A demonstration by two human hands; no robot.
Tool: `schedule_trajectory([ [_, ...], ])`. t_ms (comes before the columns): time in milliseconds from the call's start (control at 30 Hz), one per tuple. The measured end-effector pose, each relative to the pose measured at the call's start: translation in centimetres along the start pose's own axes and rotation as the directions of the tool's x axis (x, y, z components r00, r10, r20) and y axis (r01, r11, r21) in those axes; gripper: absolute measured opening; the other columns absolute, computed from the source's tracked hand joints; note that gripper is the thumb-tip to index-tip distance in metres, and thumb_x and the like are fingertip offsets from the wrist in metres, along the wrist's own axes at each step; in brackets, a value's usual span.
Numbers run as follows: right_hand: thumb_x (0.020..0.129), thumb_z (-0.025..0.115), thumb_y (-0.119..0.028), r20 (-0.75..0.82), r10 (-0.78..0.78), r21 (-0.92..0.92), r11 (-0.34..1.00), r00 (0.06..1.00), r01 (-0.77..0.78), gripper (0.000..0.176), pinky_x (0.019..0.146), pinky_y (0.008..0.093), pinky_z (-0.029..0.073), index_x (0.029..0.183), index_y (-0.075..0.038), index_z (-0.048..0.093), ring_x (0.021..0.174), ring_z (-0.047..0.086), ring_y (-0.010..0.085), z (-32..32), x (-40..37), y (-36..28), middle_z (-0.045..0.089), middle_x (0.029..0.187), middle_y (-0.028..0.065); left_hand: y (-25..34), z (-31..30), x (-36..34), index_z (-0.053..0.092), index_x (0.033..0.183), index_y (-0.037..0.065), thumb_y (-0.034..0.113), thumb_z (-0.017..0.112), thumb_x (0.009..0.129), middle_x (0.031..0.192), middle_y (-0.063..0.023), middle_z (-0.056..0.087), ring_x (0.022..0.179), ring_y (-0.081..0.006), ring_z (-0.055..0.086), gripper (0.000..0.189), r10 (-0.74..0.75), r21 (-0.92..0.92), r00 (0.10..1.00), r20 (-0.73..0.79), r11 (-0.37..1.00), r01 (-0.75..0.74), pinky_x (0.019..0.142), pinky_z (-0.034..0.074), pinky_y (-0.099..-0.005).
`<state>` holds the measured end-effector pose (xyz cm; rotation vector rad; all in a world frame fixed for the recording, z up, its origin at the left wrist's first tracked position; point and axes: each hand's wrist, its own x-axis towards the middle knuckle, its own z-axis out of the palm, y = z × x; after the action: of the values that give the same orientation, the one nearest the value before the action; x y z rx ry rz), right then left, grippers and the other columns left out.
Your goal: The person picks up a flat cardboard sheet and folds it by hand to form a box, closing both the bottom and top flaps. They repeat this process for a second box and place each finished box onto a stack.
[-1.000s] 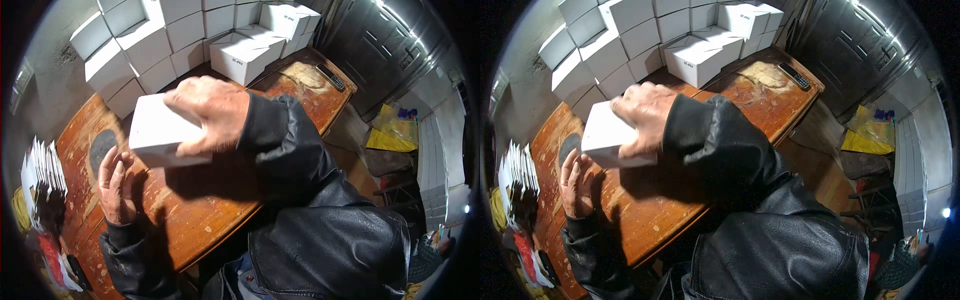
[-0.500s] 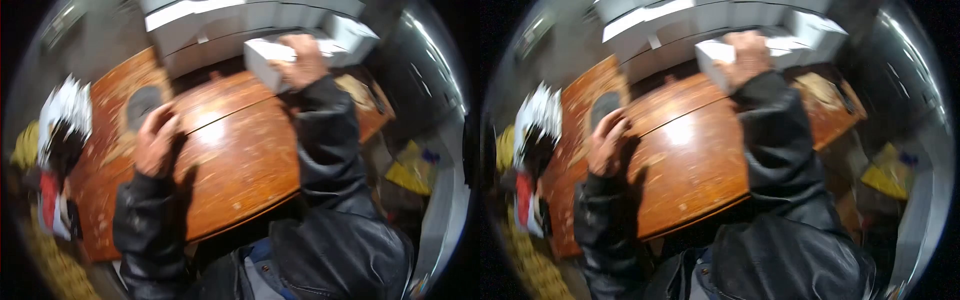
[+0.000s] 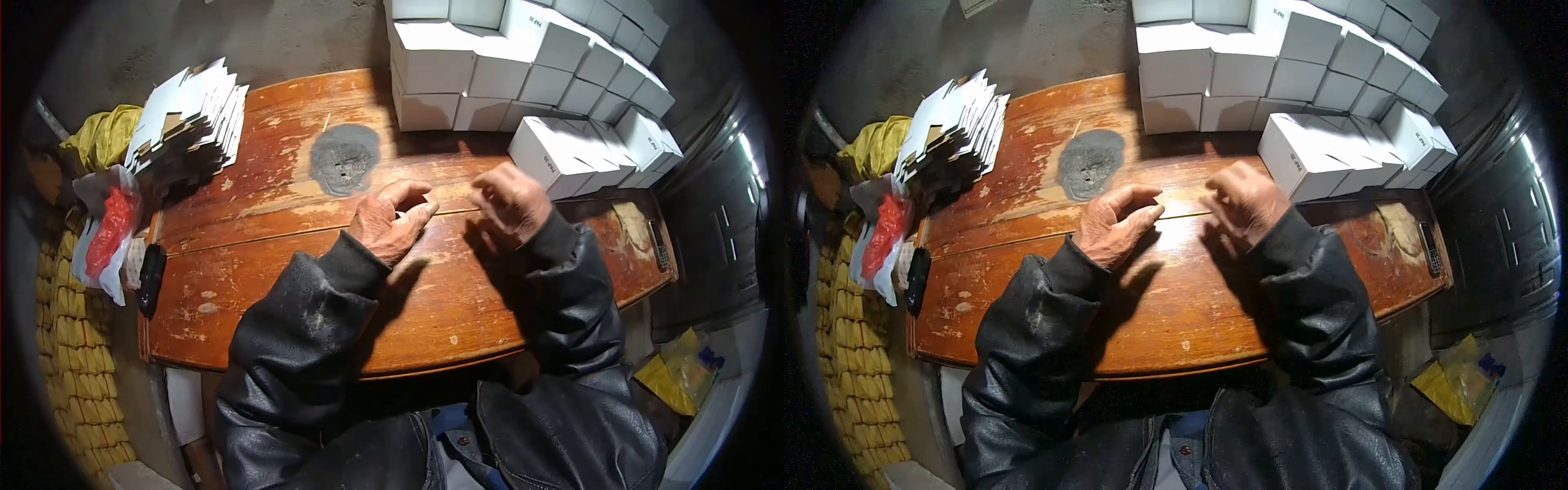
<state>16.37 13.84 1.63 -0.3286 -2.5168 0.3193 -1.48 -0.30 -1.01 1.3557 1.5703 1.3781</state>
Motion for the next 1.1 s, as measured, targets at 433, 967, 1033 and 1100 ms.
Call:
schedule_trajectory([
  [433,0.080,0.068,-0.010,0.113,-0.064,0.097,0.994,0.992,0.053,0.011,0.055,0.0325,0.045,0.085,-0.005,0.059,0.063,0.058,0.0247,3.0,-0.1,0.8,0.055,0.072,0.0105,-0.8,-4.3,1.7,0.061,0.095,-0.001,0.012,0.064,0.083,0.086,-0.0140,0.063,0.076,-0.0214,0.062,0.018,0.387,0.346,0.866,-0.317,0.897,-0.274,0.069,0.054,-0.0323],
  [967,0.079,0.070,-0.009,0.180,0.000,0.099,0.995,0.984,-0.018,0.012,0.055,0.0324,0.044,0.083,-0.006,0.059,0.063,0.056,0.0246,2.3,0.5,-0.3,0.053,0.071,0.0096,-4.5,-27.5,-1.3,0.052,0.119,0.001,0.028,0.073,0.074,0.118,-0.0177,0.048,0.108,-0.0273,0.048,0.057,0.398,0.411,0.301,-0.867,0.911,-0.022,0.091,0.041,-0.0398],
  [1033,0.078,0.070,-0.009,0.185,0.011,0.095,0.995,0.983,-0.029,0.013,0.055,0.0332,0.044,0.083,-0.006,0.058,0.064,0.056,0.0261,2.4,0.5,-0.4,0.053,0.071,0.0101,-4.1,-29.0,-1.9,0.042,0.129,0.001,0.032,0.071,0.078,0.130,-0.0215,0.041,0.118,-0.0319,0.042,0.067,0.067,-0.006,0.322,-0.944,0.976,-0.218,0.097,0.035,-0.0476],
  [1100,0.078,0.070,-0.009,0.191,0.005,0.079,0.997,0.982,-0.021,0.014,0.056,0.0341,0.045,0.084,-0.006,0.058,0.064,0.057,0.0271,2.4,0.6,-0.4,0.053,0.072,0.0108,-2.1,-28.3,-3.0,0.029,0.138,0.002,0.031,0.067,0.081,0.142,-0.0252,0.027,0.130,-0.0405,0.031,0.074,-0.213,-0.324,0.375,-0.902,0.909,-0.263,0.102,0.025,-0.0586],
])
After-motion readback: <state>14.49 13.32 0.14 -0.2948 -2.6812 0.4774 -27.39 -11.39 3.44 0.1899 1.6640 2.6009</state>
